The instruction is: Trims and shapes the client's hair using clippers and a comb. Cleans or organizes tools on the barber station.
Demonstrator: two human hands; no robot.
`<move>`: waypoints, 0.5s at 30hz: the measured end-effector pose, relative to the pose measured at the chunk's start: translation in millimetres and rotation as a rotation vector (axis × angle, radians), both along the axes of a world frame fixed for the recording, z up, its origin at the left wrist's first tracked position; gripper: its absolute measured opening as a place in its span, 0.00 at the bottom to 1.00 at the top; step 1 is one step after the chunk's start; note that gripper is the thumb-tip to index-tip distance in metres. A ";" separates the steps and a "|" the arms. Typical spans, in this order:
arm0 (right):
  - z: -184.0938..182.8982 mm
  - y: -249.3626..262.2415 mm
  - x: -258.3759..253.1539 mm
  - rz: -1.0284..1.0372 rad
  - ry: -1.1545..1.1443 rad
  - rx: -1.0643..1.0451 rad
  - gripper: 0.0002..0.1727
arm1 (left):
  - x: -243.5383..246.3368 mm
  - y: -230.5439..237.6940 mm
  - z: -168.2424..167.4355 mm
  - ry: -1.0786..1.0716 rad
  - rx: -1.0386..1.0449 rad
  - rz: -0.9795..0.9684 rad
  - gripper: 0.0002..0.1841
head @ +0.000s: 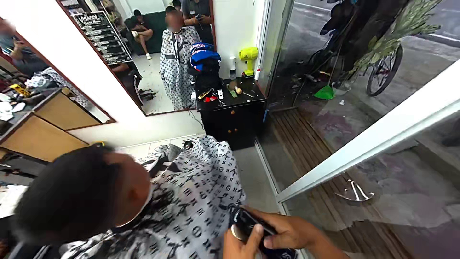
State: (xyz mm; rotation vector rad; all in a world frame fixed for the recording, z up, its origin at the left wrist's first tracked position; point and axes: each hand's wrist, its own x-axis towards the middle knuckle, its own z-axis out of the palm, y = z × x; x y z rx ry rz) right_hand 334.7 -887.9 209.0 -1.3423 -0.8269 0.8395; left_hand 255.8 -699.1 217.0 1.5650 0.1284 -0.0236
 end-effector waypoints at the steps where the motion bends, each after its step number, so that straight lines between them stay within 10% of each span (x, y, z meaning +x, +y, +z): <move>1: 1.8 -15.2 18.6 0.030 0.003 -0.049 0.49 | 18.9 -22.6 -0.7 0.021 -0.091 0.061 0.19; 8: 20.5 -59.0 145.7 -0.258 -0.540 -0.704 0.38 | 176.7 -100.0 -34.6 -0.015 -0.063 0.437 0.19; 15: -9.5 -49.3 286.4 -0.185 -0.597 -0.639 0.41 | 312.8 -108.3 -47.6 -0.011 -0.038 0.526 0.17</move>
